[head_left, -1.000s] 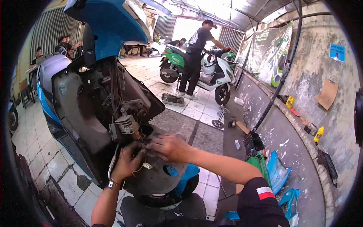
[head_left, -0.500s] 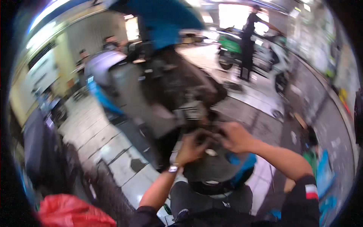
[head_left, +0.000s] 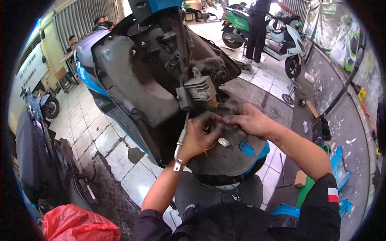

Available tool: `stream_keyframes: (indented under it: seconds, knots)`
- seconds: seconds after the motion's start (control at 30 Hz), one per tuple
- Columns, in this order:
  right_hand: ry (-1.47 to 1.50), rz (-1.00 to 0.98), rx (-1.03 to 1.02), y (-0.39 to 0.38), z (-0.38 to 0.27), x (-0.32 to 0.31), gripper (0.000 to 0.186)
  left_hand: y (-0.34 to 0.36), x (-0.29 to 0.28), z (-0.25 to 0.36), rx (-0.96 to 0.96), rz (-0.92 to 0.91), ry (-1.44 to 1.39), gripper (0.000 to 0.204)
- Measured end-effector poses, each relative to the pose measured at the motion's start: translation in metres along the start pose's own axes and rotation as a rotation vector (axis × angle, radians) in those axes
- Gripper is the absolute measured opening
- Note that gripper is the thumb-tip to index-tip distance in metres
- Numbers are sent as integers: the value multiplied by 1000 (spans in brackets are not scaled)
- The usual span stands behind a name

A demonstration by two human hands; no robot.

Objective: Stripping and connecting electrical wires on a scooter during a repair task.

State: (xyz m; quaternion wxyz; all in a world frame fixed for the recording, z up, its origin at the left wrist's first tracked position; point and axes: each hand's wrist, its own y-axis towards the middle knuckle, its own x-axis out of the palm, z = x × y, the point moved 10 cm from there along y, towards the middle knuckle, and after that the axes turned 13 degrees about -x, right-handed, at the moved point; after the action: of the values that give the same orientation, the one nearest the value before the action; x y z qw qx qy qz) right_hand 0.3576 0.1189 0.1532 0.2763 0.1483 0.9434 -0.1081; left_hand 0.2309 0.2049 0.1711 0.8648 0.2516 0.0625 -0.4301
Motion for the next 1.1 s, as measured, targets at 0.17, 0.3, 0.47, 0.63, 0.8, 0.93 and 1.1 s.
stream_keyframes:
  seconds: [0.17, 0.3, 0.47, 0.63, 0.8, 0.93, 1.1]
  knots:
    - [117, 166, -491, -18, -40, -18, 23, 0, 6, -9, -132, -46, -223, 16]
    - [-29, 201, -533, -35, -29, 1, 44, -5, 6, -4, -100, -27, -194, 20]
    - [214, 297, -582, -42, -29, 13, 50, -7, 5, 5, -38, 7, -190, 34]
    - [56, 444, -590, -44, -26, -9, 42, -10, -5, -5, -8, 76, -104, 37]
    - [-170, 443, -714, -67, -59, 4, 38, -20, -12, -12, 4, 177, -216, 43]
    - [-517, 358, -1028, -83, -83, 38, 37, -25, -17, -5, -11, 250, -326, 37]
    - [-614, 391, -1027, -86, -57, 26, 37, -28, -21, -10, 34, 266, -196, 22]
